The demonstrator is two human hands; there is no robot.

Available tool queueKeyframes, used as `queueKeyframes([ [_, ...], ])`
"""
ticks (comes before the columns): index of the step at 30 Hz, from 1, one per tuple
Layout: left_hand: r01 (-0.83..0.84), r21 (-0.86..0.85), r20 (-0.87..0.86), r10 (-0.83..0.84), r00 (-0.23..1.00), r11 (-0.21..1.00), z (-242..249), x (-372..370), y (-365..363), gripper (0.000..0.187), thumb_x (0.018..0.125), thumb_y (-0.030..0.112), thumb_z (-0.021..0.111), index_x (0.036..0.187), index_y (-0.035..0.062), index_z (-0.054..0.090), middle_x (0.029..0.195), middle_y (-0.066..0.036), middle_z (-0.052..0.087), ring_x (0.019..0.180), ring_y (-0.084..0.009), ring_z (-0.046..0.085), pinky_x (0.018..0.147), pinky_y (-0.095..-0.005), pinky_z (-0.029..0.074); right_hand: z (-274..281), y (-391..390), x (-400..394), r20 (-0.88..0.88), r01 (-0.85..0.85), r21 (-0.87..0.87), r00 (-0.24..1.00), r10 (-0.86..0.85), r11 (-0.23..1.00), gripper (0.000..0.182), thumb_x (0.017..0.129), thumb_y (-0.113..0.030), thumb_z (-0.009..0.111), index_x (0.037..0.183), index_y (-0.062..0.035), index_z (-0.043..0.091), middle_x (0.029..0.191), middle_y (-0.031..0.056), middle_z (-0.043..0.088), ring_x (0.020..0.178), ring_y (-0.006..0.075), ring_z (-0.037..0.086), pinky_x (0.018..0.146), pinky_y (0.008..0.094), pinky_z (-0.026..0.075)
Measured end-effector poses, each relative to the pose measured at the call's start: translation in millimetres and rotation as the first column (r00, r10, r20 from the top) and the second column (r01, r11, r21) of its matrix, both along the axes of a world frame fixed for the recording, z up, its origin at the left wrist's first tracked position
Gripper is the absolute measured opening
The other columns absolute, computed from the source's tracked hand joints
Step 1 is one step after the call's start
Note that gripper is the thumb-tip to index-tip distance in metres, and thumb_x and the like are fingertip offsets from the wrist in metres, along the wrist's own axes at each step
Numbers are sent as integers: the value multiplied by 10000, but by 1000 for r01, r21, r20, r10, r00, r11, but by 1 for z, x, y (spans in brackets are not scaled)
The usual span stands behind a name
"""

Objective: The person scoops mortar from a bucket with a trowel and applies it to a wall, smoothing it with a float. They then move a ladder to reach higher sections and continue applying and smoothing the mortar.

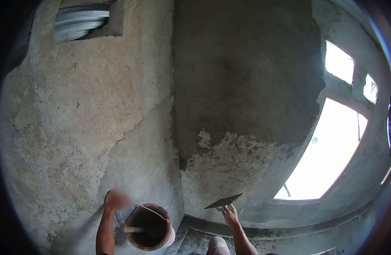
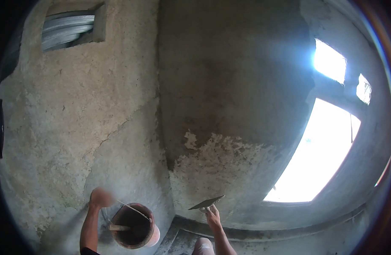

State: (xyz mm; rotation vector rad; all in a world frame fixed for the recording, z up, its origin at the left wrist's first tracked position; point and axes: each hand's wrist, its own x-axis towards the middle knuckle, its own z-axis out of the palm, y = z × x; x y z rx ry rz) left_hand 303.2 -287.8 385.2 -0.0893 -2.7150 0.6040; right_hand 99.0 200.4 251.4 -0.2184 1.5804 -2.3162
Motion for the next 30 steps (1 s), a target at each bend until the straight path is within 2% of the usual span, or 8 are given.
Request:
queueKeyframes([
  [10,8,-19,-44,-9,999,1000,7,0,7,250,613,383,697,720,164,641,525,-68,589,527,-224,608,581,-337,461,1,-1,11,12,2,-36,1000,-1,999,242,907,-203,520,1122,-99,481,1111,29,536,1088,198,491,935,394,342],
  [12,-1,-15,-25,1,1000,1000,2,0,3,259,611,395,697,719,167,638,531,-68,592,533,-225,612,587,-341,461,-3,-1,9,-403,59,192,915,24,980,211,909,-212,520,1083,-99,479,1073,33,537,1075,205,504,913,399,368],
  [14,-6,-13,-14,6,1000,1000,-1,0,-2,264,610,405,697,712,170,634,536,-68,595,539,-224,615,594,-345,461,-5,-2,9,143,2,-136,990,18,991,191,903,-213,530,1051,-95,511,1060,44,541,1077,211,503,917,403,380],
  [19,-21,-7,5,21,1000,1000,-7,0,-5,262,603,400,705,697,169,625,534,-64,594,532,-220,611,602,-343,455,-40,-2,-6,-200,-58,121,976,81,991,271,913,-143,494,1172,-71,460,1148,76,515,1158,199,459,968,378,344],
  [21,-19,34,8,18,1000,999,-8,1,-5,250,606,381,707,686,162,617,526,-62,590,530,-219,608,615,-340,450,-36,-1,0,54,-145,-68,987,148,987,355,908,-114,490,1244,-49,395,1257,89,462,1219,192,417,977,379,343],
  [22,-14,54,15,13,1000,998,-6,1,-4,245,606,374,708,681,160,614,523,-61,589,530,-219,607,621,-339,449,-28,-2,7,-85,-117,64,989,122,991,397,886,-106,529,1250,-45,384,1257,83,463,1209,196,430,967,373,354],
  [24,-6,65,2,6,1000,998,-1,-1,-2,233,612,354,707,674,153,605,515,-60,586,539,-214,608,638,-335,442,-23,-14,6,280,80,-90,958,-52,993,451,858,-101,572,1257,-36,372,1243,70,468,1147,202,486,940,364,374],
  [30,23,14,15,-23,1000,1000,16,4,13,227,631,333,697,674,142,581,507,-60,578,560,-211,601,670,-336,431,34,-18,23,-193,44,10,980,-41,999,298,846,-110,611,1104,6,520,1051,58,584,1004,143,530,880,262,409],
])
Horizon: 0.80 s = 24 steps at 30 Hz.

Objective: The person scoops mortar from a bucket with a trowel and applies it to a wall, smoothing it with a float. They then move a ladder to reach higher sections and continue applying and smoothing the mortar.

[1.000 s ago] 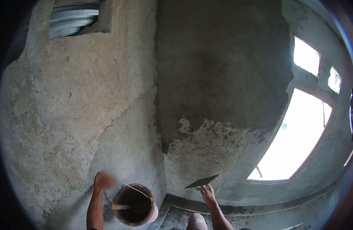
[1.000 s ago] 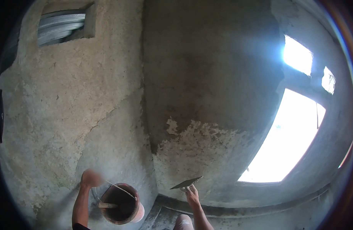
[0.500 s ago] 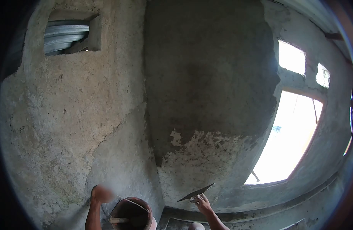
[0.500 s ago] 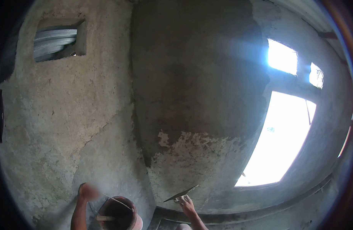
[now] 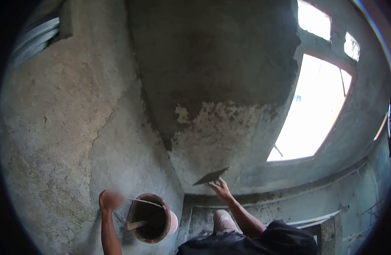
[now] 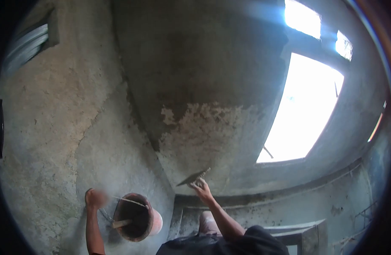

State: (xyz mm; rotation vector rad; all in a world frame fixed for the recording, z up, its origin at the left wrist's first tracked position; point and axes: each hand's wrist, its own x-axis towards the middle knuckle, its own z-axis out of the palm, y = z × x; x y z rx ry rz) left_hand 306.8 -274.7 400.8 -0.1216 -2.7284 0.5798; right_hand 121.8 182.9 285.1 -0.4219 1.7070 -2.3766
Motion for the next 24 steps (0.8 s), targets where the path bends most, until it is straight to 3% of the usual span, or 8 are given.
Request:
queueKeyframes([
  [4,-18,-32,22,19,1000,999,-8,-1,-5,243,640,334,698,696,137,568,565,-56,566,560,-220,581,684,-356,440,11,-5,-1,8,-4,13,1000,4,1000,360,863,-90,581,1179,28,456,1179,101,534,1106,178,487,949,300,375],
  [8,-65,-50,21,66,998,997,1,-1,0,253,649,344,699,712,137,568,604,-65,562,591,-221,572,661,-362,444,-44,-5,-31,-371,215,304,924,-93,928,313,820,-109,550,1108,12,533,1039,107,582,990,187,517,863,325,414],
  [9,-54,-76,-18,52,998,996,-4,-3,-5,258,645,343,705,718,137,569,604,-68,559,591,-224,568,658,-361,445,11,-4,-22,-441,183,270,896,-48,945,296,802,-109,577,1075,4,559,1011,112,589,977,199,529,823,338,436],
  [12,-13,-68,-33,11,999,998,3,-2,3,270,639,341,715,729,132,571,587,-68,555,597,-225,564,649,-358,444,40,-3,-51,-753,421,198,643,-138,885,347,776,-135,665,1091,-20,578,1080,124,590,983,213,549,814,339,455],
  [15,47,-35,-32,-49,998,998,3,-6,-1,249,644,315,717,720,125,576,554,-49,565,596,-206,565,632,-344,437,52,-3,-112,-894,735,322,444,-64,597,292,847,-92,527,1129,-23,564,1108,162,572,1045,295,515,884,403,416],
  [19,56,0,-19,-56,998,998,11,-5,5,222,637,277,724,716,127,581,507,-32,558,554,-176,555,592,-312,415,68,-34,-171,-780,578,532,619,93,619,262,853,-124,528,1091,-26,576,1096,144,586,1035,273,528,912,387,401],
  [22,47,4,-22,-47,999,999,-1,-5,-4,276,559,227,757,711,128,548,570,-34,548,556,-192,537,600,-318,424,54,-46,-174,-862,593,385,505,46,707,253,852,-131,530,1074,-17,576,1094,143,587,1029,269,532,901,375,410],
  [24,89,-10,-41,-90,995,996,14,-8,6,210,620,243,735,708,135,578,477,-29,533,515,-164,538,563,-300,397,29,-41,-168,-807,586,489,585,81,646,259,854,-125,527,1082,-11,572,1094,145,587,1028,273,534,891,367,419],
])
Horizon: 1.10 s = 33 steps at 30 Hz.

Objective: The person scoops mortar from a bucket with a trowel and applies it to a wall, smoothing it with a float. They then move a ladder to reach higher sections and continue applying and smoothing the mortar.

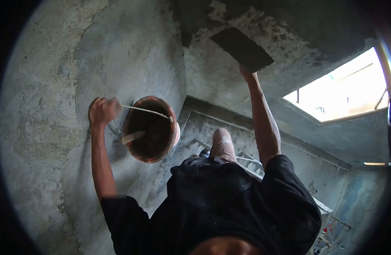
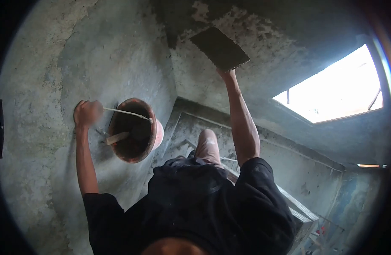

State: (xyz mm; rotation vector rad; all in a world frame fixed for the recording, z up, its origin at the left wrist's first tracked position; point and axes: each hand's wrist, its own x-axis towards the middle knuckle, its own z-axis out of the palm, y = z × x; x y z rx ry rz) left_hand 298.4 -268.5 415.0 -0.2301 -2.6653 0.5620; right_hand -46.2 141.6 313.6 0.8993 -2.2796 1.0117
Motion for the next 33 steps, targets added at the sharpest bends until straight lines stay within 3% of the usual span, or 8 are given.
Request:
queueKeyframes([
  [8,-59,-16,46,60,997,998,-10,5,-8,327,577,232,775,811,109,583,590,-28,584,630,-167,556,622,-306,417,-95,44,68,-13,-192,-75,981,192,978,283,823,-42,535,1103,-10,557,1079,158,573,995,290,526,863,391,421],
  [9,-50,-14,26,51,998,999,-11,6,-7,327,577,232,775,811,109,583,590,-28,584,630,-167,556,622,-306,417,-94,46,87,168,-113,-87,978,126,990,293,812,-33,514,1101,-5,552,1069,167,569,986,321,520,848,410,427],
  [10,-69,-9,42,69,997,998,-12,6,-7,341,571,238,780,824,110,589,597,-31,582,631,-174,554,634,-310,420,-131,56,88,-74,-64,42,995,67,997,261,777,-16,506,1025,-13,586,1003,169,598,965,351,545,827,400,432],
  [11,-86,-7,61,86,994,996,-12,7,-8,356,565,243,784,836,110,595,603,-34,580,632,-180,551,646,-313,424,-136,62,102,305,-82,-89,946,106,993,280,768,-4,488,1032,-8,581,1017,175,596,988,351,537,858,400,416],
  [19,-79,-36,-16,79,997,996,-7,0,0,214,589,188,736,669,99,558,506,-36,488,510,-202,482,530,-335,379,-167,80,156,637,200,-200,771,-28,959,306,761,-58,542,1066,-35,557,1034,198,589,1007,367,542,850,392,433],
  [21,-51,-41,-21,50,998,998,-5,-5,-1,202,604,182,725,665,93,554,508,-44,487,504,-206,478,524,-334,377,-184,84,164,799,278,-121,597,-73,953,336,746,-94,593,1077,-51,552,1032,203,584,1004,385,532,846,408,436],
  [27,-53,-154,-126,34,991,987,-14,-1,-8,160,706,199,684,690,105,556,550,-60,434,488,-240,448,467,-362,361,-280,98,163,573,272,-92,801,-172,958,361,701,-86,638,1048,-37,555,974,212,580,939,412,533,790,434,449],
  [33,-110,-218,-80,95,992,970,-13,2,-20,142,691,183,712,738,113,598,635,-48,537,571,-243,531,496,-366,411,-320,104,177,761,338,-3,611,-217,941,312,739,-77,628,1035,-6,559,1036,207,573,974,404,532,810,399,446],
])
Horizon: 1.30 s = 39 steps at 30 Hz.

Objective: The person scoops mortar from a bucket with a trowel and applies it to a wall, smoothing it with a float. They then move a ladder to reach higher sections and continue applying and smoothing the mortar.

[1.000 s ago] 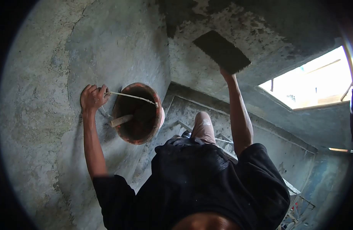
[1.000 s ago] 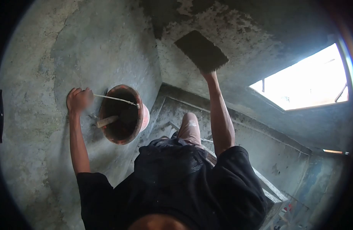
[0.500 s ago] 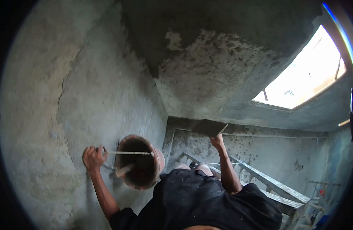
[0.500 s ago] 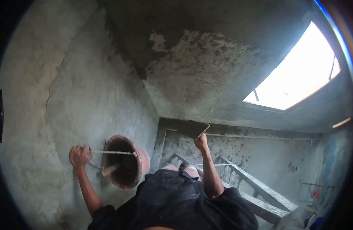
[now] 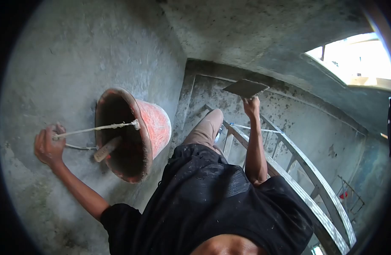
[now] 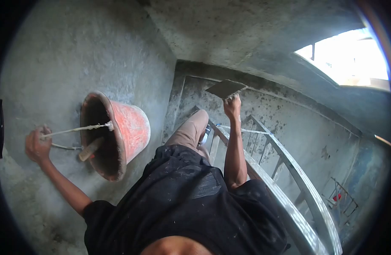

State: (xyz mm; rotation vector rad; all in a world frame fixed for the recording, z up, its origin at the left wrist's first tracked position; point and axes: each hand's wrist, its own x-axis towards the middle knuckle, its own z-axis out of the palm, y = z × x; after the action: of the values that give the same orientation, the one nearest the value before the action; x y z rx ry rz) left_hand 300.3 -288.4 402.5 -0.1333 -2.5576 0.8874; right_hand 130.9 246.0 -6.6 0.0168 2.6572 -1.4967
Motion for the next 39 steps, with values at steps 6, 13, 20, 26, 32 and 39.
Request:
queueKeyframes([
  [6,60,34,-27,-59,998,998,4,0,-8,145,705,163,720,742,92,598,669,-38,582,566,-229,546,495,-344,420,-26,3,29,-5,20,28,1000,-20,999,305,763,-133,656,1018,0,557,998,200,568,922,398,542,774,401,451],
  [13,45,-12,-64,-46,997,999,0,7,-40,147,700,186,732,778,107,635,718,-46,632,610,-227,587,541,-333,458,-34,20,57,-3,10,195,1000,-10,981,308,769,-215,676,965,-8,557,953,198,558,862,395,544,745,416,444],
  [20,-108,-108,-73,101,992,988,9,19,-77,237,685,232,760,850,97,658,771,-70,651,670,-236,616,582,-335,476,-75,24,65,-98,38,172,995,-21,984,279,811,-231,626,1010,-48,560,902,200,559,838,381,548,722,418,441],
  [26,-231,-117,-138,215,967,966,7,7,-63,413,746,453,663,1005,131,656,866,-125,659,786,-284,638,697,-365,491,-71,2,55,-147,95,98,986,-80,991,280,798,-270,647,886,-29,535,857,198,555,804,371,542,702,419,433],
  [32,-109,300,-132,155,979,948,-14,1,5,287,780,328,666,931,86,637,734,-99,635,675,-181,608,623,-313,472,-38,-14,69,-242,63,27,969,-54,998,256,803,-260,635,892,-38,544,836,194,560,801,367,544,706,413,432],
  [39,-194,759,179,87,980,622,-90,48,121,164,711,122,704,757,27,578,627,-73,592,576,-81,527,534,-277,432,-70,-32,100,-164,60,-73,984,-71,996,268,806,-254,625,914,-22,547,835,194,575,809,370,553,713,406,437],
])
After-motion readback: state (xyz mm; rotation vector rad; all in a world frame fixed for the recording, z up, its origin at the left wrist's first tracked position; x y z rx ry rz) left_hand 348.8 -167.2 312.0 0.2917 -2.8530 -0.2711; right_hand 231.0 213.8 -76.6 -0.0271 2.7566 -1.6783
